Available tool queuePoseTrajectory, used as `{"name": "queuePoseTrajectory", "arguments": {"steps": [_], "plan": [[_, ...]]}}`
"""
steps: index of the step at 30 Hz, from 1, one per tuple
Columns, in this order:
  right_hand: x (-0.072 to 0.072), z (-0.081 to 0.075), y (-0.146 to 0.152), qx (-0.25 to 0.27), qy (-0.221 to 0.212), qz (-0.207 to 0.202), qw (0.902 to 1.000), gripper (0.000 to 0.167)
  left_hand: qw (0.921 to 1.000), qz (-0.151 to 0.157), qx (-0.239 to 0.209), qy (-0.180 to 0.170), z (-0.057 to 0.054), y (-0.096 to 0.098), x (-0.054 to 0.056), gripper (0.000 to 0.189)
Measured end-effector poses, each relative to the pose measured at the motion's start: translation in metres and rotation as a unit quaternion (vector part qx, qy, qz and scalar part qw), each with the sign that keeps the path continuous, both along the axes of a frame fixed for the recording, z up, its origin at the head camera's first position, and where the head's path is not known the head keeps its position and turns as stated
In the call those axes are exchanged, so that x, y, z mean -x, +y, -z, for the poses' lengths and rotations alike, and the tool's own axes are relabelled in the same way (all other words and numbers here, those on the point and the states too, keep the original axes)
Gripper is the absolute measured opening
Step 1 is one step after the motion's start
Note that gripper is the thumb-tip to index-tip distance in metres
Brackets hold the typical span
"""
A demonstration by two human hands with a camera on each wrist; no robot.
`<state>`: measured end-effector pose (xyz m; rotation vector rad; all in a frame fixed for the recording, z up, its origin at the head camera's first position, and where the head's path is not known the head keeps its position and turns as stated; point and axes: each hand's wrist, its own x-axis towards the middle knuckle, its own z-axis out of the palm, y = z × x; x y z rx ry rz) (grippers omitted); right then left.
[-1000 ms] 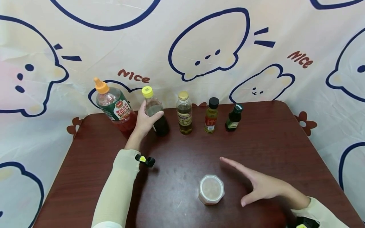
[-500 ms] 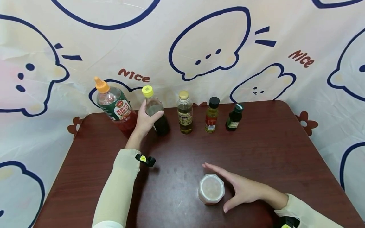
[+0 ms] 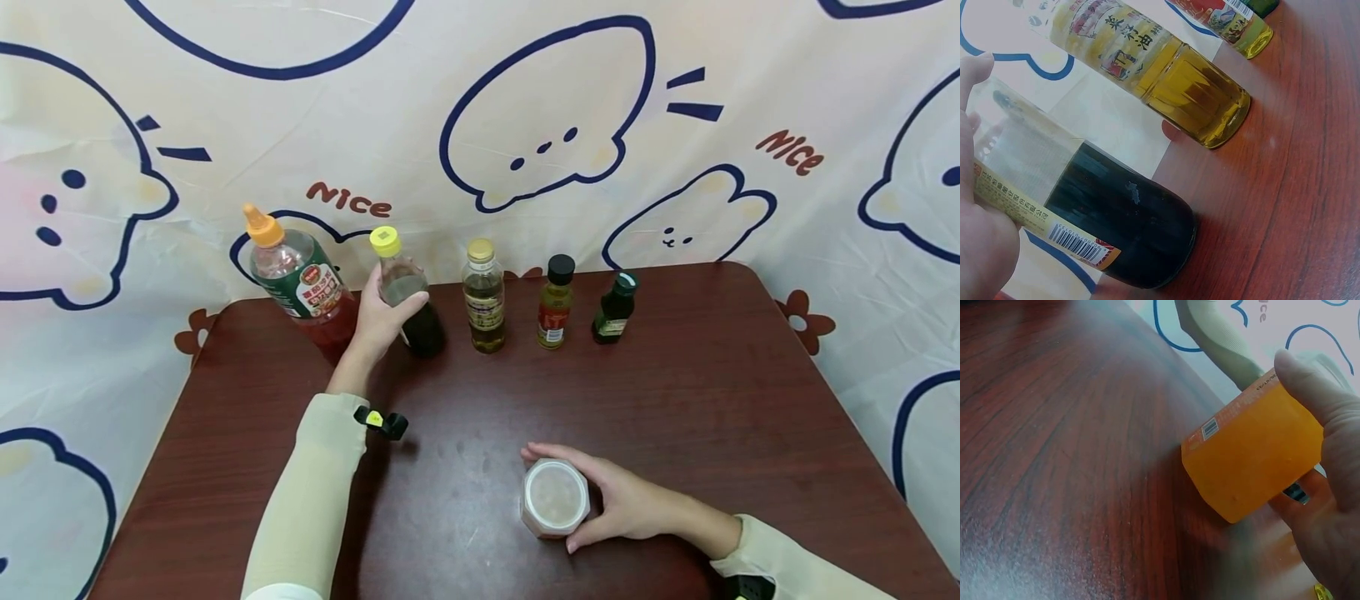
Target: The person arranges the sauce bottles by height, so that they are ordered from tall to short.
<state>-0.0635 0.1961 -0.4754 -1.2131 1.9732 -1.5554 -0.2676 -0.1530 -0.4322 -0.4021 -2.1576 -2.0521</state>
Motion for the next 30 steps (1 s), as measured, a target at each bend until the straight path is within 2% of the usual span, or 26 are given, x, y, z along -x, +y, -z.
{"name": "queuePoseTrajectory", "arguments": {"steps": [6,17,30], "plan": [[0.0016,0.0017,-0.0003,0.004,-0.008,0.005,0.9999,0.097,1.0000,-0.002,-0.002,0.004,0.0002,-0.0004,0.0001,0.052],[0.0054,-0.0003,-0.0022,0.020,-0.014,0.000,0.9997,0.094,1.0000,-0.004,0.002,-0.004,-0.0003,-0.0002,-0.0006,0.055],[0.0022,-0.0036,-0.0008,0.015,-0.027,0.032,0.9990,0.091,1.0000,-0.005,0.000,-0.005,-0.0007,0.0005,-0.0017,0.052]]}}
